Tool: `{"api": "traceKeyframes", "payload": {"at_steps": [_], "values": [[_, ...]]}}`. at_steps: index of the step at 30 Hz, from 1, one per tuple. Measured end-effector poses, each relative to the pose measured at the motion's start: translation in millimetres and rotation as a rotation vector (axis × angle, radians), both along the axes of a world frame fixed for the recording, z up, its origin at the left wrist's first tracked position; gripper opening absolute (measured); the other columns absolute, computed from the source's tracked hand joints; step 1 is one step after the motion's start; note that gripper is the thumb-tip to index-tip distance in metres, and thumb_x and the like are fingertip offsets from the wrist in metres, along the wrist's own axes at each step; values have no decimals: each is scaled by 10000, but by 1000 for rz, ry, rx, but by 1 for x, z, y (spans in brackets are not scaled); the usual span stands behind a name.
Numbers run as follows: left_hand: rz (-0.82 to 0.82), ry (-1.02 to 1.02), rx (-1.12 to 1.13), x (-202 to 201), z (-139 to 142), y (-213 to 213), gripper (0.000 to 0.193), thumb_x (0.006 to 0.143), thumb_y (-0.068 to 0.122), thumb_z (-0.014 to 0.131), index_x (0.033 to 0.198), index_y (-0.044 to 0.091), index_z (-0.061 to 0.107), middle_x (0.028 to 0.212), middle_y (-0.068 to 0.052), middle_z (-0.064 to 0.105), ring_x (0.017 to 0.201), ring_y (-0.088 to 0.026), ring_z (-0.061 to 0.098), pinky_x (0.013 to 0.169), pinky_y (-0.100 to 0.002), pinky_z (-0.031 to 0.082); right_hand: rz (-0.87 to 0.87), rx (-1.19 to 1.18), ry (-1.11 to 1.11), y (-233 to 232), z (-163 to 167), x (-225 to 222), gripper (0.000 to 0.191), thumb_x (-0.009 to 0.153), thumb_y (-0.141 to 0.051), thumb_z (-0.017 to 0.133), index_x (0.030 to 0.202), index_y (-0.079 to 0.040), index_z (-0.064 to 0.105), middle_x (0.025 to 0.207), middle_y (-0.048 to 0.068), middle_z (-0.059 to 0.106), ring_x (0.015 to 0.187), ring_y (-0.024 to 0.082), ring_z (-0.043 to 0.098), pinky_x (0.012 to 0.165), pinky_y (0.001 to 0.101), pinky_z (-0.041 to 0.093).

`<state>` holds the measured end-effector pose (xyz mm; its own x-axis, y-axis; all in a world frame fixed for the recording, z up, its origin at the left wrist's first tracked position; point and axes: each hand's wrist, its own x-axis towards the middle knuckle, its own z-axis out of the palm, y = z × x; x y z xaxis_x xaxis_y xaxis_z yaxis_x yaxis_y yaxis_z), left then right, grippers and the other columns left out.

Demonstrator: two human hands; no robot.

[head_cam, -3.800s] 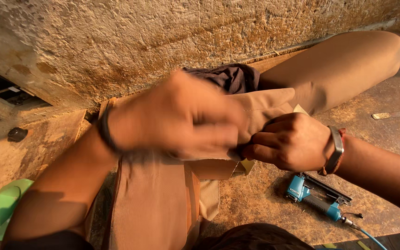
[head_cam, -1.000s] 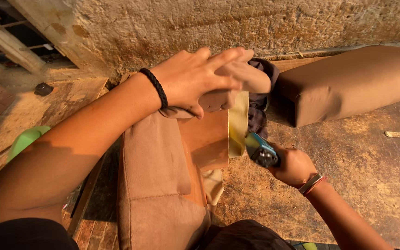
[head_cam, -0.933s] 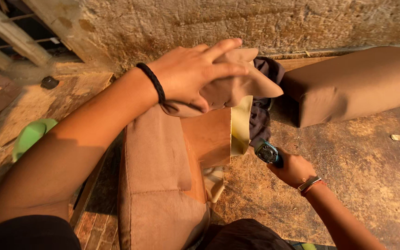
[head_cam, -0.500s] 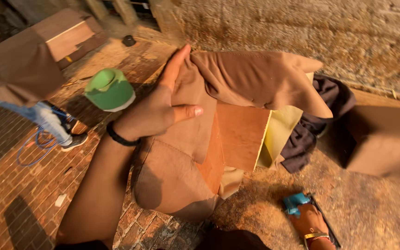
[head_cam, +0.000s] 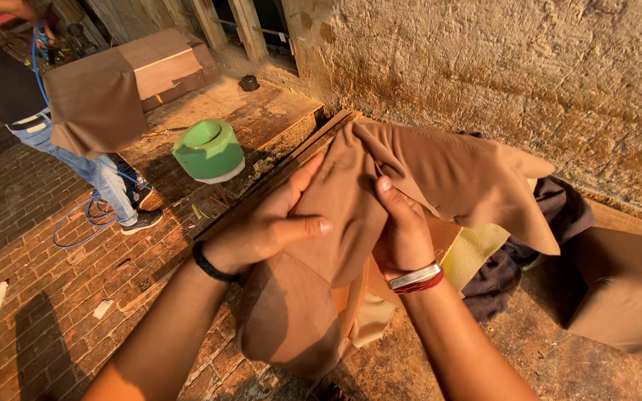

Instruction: The person wraps brown fabric and yellow foam around a wooden furniture frame, then uses a pneumatic staple gun to fasten the fabric to the frame. They pull the fabric taut, cut excess fabric with shears, fold the corners, and staple the folded edges down, working around the frame.

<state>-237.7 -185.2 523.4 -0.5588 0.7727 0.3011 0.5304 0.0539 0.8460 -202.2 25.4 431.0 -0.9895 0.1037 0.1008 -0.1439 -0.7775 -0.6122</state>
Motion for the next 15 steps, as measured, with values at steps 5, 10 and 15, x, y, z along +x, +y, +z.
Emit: {"api": "traceKeyframes", "payload": {"at_steps": [5, 10, 15], "values": [[30, -40, 7, 10, -5, 1, 899, 974, 309, 634, 1635, -56, 148, 1742, -186, 203, 1618, -239, 163, 1289, -363, 130, -69, -366, -28, -16, -33, 15, 281, 823, -237, 666, 1033, -57, 715, 1089, 104, 759, 1007, 278, 723, 922, 443, 569], [-40, -200, 143, -24, -18, 38, 819, 1013, 335, 593, 1641, -15, 200, 1713, -139, 261, 1591, -200, 208, 1283, -344, 155, -255, -280, -113, 4, -90, 20, 198, 824, -198, 695, 972, -68, 712, 995, 69, 740, 939, 233, 697, 861, 401, 560], [-226, -276, 262, -44, -22, 62, 778, 977, 289, 659, 1612, -13, 324, 1577, -156, 447, 1473, -229, 397, 1242, -371, 294, -195, -17, 154, 13, -88, 35, 125, 929, -128, 665, 868, -20, 646, 862, 80, 661, 813, 217, 606, 723, 382, 489]]}}
